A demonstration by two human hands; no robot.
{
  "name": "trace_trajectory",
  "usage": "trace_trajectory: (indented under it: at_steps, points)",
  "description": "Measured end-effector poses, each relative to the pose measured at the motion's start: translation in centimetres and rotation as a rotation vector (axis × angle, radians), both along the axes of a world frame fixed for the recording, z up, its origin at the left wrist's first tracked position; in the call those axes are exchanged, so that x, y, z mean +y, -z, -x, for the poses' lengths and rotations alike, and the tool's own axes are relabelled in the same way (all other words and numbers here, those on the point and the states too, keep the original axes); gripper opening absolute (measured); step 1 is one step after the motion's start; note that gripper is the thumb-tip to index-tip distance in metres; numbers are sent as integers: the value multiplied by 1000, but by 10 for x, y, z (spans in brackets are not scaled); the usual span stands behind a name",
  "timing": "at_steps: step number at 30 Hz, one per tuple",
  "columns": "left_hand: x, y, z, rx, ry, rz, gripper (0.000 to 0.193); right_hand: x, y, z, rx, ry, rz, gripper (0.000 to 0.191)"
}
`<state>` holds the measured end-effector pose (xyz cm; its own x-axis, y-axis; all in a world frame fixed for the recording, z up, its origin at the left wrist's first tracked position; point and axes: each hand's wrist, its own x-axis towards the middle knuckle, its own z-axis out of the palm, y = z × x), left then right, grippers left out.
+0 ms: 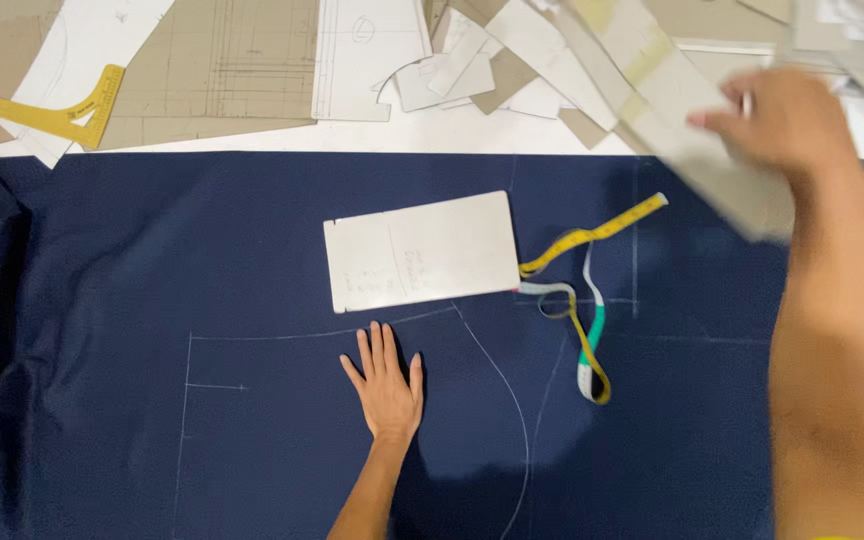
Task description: The person lays out a large piece of dark blue fabric on a table, places paper pattern pieces on it, and uses a white marking tool to trace the outlines. They also use a yellow L-square ruler and a flexible measuring tape to draw straight and curved lines on the fabric.
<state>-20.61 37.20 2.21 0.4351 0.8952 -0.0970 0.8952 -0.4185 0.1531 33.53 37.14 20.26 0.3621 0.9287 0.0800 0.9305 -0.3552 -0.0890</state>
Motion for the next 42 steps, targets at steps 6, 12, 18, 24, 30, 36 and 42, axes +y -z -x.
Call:
trace_trajectory:
  at_steps: [6,12,18,24,30,36,42]
  points:
    - [-1,-17,4,-150,7,15,74,-225,18,181,849,821,-307,31]
    - [-63,-35,37,-473,47,111,68,-365,120,302,1075,1130,-583,28]
    - [-178,-56,124,-571,234,212,62,-462,134,369,1314,1127,-1105,18]
    - [-243,-60,221,-477,441,277,60,-515,160,470,1449,1377,-993,17]
    - [-265,-49,239,-318,689,286,63,-507,178,546,1496,1500,-829,19]
    - [-295,-48,232,-258,890,281,66,-516,161,578,1350,1334,-340,29]
    - [-315,-45,222,-162,804,223,65,-571,123,501,262,716,-97,52]
